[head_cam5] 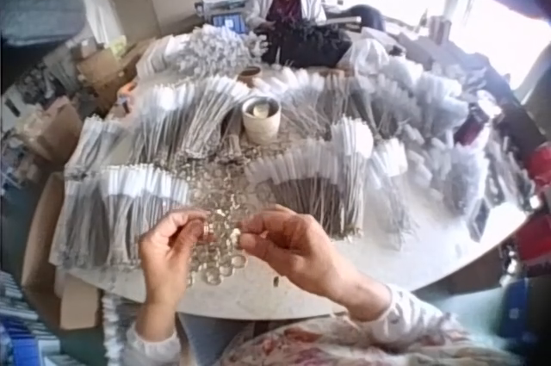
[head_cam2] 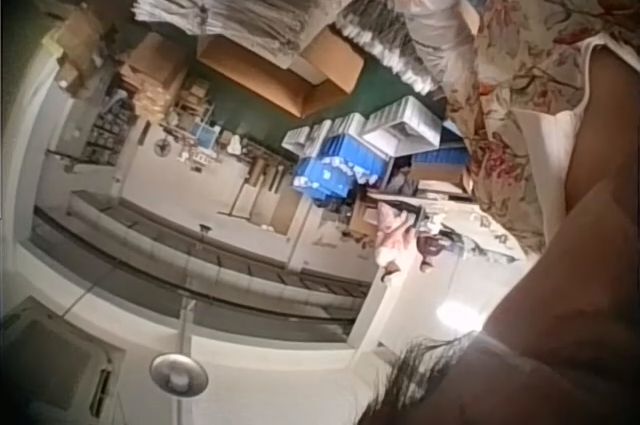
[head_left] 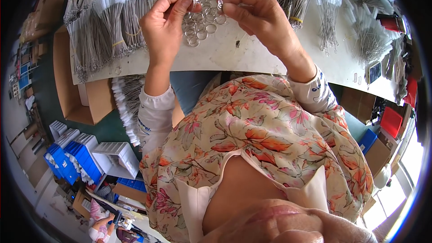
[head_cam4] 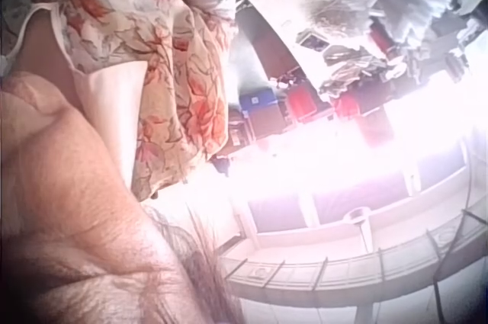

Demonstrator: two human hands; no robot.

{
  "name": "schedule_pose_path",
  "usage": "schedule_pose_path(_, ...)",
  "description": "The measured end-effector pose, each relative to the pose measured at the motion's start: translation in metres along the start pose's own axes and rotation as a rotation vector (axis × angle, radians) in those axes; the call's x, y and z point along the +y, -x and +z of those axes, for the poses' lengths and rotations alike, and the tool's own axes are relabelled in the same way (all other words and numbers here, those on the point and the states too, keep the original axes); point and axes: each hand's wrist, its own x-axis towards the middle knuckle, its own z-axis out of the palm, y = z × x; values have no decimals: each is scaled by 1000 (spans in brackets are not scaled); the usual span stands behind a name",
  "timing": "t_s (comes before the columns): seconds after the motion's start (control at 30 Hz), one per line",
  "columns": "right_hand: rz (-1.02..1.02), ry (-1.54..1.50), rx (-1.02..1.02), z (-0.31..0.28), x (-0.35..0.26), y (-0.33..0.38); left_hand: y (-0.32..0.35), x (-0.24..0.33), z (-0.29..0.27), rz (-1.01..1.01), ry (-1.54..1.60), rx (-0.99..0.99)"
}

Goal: Attaching small metal rings to the stems of white brushes.

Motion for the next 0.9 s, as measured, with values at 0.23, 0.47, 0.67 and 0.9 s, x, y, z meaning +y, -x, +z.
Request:
schedule_pose_path(0.23, -5, -161, -70, 6, -9, -4, 8, 3, 7, 157, -13, -73)
schedule_pose_path(0.47, 142, -251, -92, 3, -6, -11, 10, 5, -3, -50, 102, -242)
schedule_pose_path(0.67, 128, -308, -147, 4, -18, -8, 18, 4, -4, -274, 524, -201)
schedule_pose_path(0.9, -211, -134, 11, 15, -24, 9, 27, 11, -10, -442, 888, -274)
